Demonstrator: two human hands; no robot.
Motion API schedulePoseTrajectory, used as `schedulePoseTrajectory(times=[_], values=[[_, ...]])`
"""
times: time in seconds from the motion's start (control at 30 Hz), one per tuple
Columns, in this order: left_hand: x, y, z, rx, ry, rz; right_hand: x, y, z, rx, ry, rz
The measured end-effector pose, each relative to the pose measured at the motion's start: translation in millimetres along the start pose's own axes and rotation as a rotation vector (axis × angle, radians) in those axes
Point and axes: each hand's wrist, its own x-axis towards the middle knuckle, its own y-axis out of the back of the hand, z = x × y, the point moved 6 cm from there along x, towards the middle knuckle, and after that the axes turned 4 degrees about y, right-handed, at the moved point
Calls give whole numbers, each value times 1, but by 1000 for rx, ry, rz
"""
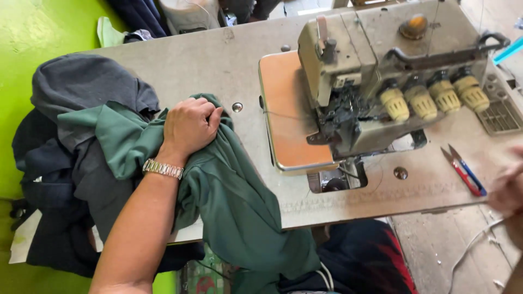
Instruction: The person uses a pair of pliers to adjust and manipulate the internal components of a sewing machine, specifically focusing on the needle and thread area. They repeatedly pull threads and adjust parts within the machine's mechanism.
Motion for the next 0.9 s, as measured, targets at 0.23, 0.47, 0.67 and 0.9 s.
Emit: schedulePoseTrajectory(times=[0.23, 0.47, 0.67, 0.9], values=[[-1, 1, 1, 21, 12, -31, -63, -232, -165, -233, 94, -189], [-3, 2, -1, 18, 29, -28, -31, -276, -201, -619, 247, -28], [-3, 1, 1, 34, 24, -49, -24, -294, -210, -605, 480, -9], [-4, -1, -3, -4, 38, -29, -17, -299, -210, -569, 629, 106]])
